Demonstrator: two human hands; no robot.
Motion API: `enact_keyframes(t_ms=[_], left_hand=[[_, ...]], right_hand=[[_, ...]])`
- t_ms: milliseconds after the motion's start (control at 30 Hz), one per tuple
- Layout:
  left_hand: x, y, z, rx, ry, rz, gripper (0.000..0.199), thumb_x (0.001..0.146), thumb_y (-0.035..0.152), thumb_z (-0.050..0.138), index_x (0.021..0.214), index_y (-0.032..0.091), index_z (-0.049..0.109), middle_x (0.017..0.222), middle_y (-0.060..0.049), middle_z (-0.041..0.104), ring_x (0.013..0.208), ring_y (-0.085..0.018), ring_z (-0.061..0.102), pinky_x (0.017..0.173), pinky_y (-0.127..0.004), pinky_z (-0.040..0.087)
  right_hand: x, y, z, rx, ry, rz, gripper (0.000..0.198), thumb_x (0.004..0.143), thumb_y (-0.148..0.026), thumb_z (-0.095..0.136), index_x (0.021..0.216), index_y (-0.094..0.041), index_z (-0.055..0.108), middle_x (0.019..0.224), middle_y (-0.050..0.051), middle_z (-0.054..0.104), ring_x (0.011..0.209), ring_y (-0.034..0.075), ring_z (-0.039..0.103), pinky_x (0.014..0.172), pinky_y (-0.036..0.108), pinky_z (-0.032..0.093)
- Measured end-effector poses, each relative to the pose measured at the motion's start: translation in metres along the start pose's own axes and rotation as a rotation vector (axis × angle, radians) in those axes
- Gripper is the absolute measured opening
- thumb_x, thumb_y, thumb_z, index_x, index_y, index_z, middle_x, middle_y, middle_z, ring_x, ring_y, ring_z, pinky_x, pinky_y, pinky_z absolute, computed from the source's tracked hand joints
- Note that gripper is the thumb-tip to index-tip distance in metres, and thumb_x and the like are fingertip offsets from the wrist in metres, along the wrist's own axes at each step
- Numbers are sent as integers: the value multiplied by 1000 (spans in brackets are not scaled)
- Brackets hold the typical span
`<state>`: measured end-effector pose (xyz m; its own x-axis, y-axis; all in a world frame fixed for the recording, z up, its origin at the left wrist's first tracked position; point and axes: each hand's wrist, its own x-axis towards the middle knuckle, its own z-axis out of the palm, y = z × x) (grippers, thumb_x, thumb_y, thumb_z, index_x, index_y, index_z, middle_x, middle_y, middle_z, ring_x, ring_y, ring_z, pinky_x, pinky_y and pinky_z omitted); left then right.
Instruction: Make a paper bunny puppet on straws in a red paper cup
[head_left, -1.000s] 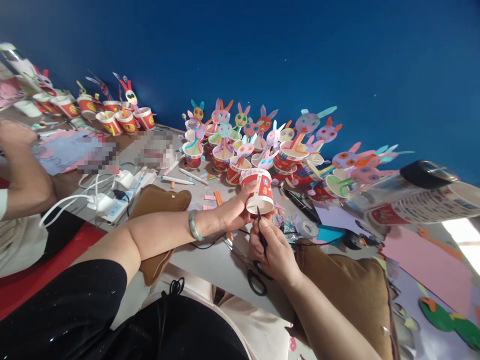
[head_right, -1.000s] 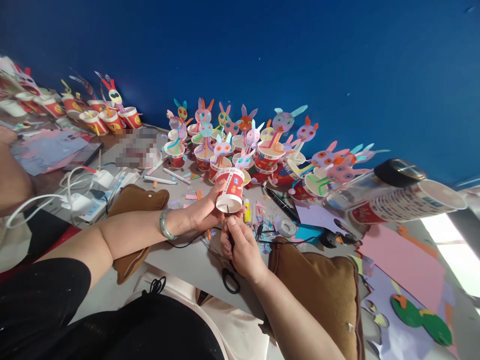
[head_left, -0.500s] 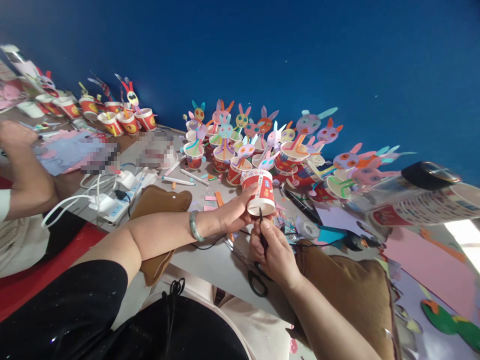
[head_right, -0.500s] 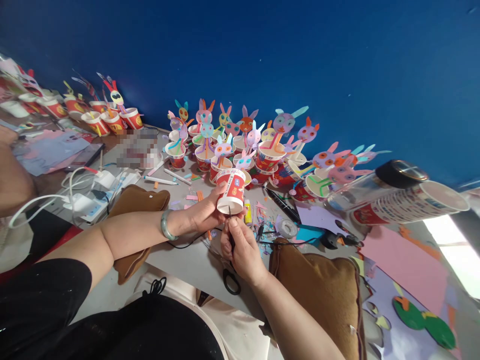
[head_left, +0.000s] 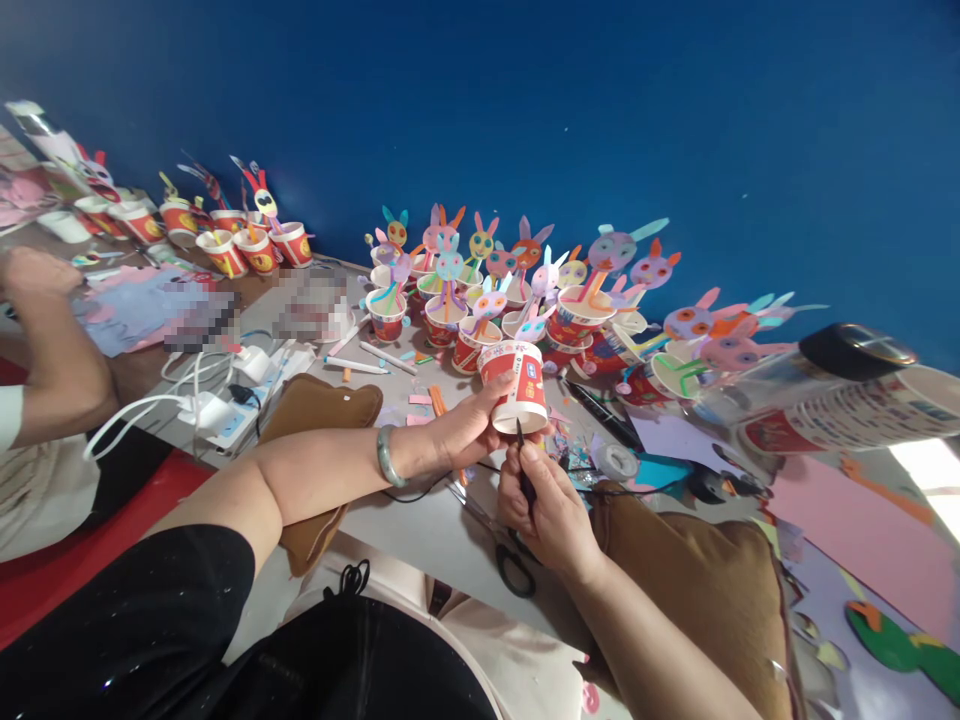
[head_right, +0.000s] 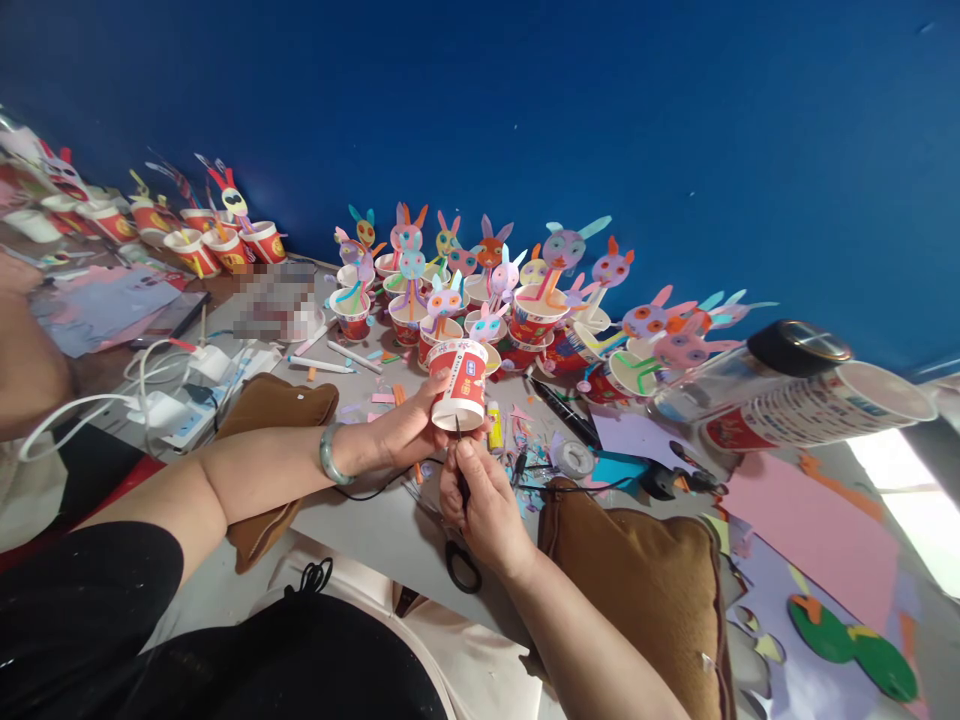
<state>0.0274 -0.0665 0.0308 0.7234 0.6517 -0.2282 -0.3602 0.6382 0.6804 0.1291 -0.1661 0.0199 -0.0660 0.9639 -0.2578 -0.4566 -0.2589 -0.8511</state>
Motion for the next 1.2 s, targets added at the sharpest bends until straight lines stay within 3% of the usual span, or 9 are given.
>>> enact_keyframes(t_ms=[133, 433, 700, 867, 967, 1033, 1100, 1200], left_hand=[[2, -1, -1, -16, -1, -15, 51, 82, 68, 65, 88, 18, 69, 84, -9, 73, 77, -19, 66, 79, -32, 51], [6, -3, -4, -24, -7, 1, 62, 76, 74, 70, 89, 13, 67, 79, -9, 73, 69, -16, 67, 65, -28, 50], [5, 1, -2, 72, -12, 169, 64, 64, 68, 83, 94, 14, 66, 81, -7, 71, 80, -21, 69, 82, -35, 53], [2, 3, -3, 158, 3, 344, 58, 61, 62, 87, 89, 16, 64, 79, -1, 64, 73, -13, 60, 76, -28, 49], [2, 2, -6, 226, -11, 366, 55, 66, 61, 84, 91, 16, 66, 81, -2, 65, 73, -12, 58, 74, -27, 47], [1, 2, -7, 259, -29, 370, 55, 68, 61, 83, 93, 16, 67, 86, -4, 67, 77, -14, 60, 76, -27, 48], [0, 2, -7, 289, -30, 391, 53, 69, 59, 83, 94, 16, 68, 89, -4, 68, 80, -15, 61, 77, -27, 48], [-1, 3, -6, 313, -33, 428, 53, 70, 57, 83, 100, 17, 67, 93, -5, 68, 84, -16, 61, 81, -28, 49]], right_hand=[[-1, -1, -1, 6, -4, 13, 46, 87, -65, 66, 79, -23, 48, 49, -10, 42, 35, 3, 20, 35, 17, 18], [0, -2, -2, 32, -11, 24, 45, 87, -62, 68, 80, -22, 49, 49, -10, 43, 34, 3, 20, 34, 17, 17], [1, 0, -1, -25, -2, -6, 47, 88, -66, 65, 78, -23, 49, 49, -9, 41, 36, 4, 20, 34, 18, 18], [0, 5, -8, -327, 96, -201, 50, 92, -67, 58, 71, -23, 48, 50, -6, 43, 42, 8, 30, 40, 22, 25], [1, 6, -15, -603, 224, -387, 49, 94, -64, 58, 69, -23, 52, 54, -3, 48, 49, 11, 37, 47, 25, 30], [2, 5, -19, -663, 287, -438, 46, 92, -63, 62, 70, -23, 55, 56, -1, 51, 53, 12, 39, 48, 25, 31], [3, 3, -20, -579, 246, -381, 46, 90, -63, 64, 70, -23, 54, 55, -2, 49, 50, 11, 37, 46, 24, 28], [5, 0, -17, -262, 32, -91, 45, 91, -64, 60, 76, -24, 49, 50, -8, 37, 40, 7, 21, 38, 21, 19]])
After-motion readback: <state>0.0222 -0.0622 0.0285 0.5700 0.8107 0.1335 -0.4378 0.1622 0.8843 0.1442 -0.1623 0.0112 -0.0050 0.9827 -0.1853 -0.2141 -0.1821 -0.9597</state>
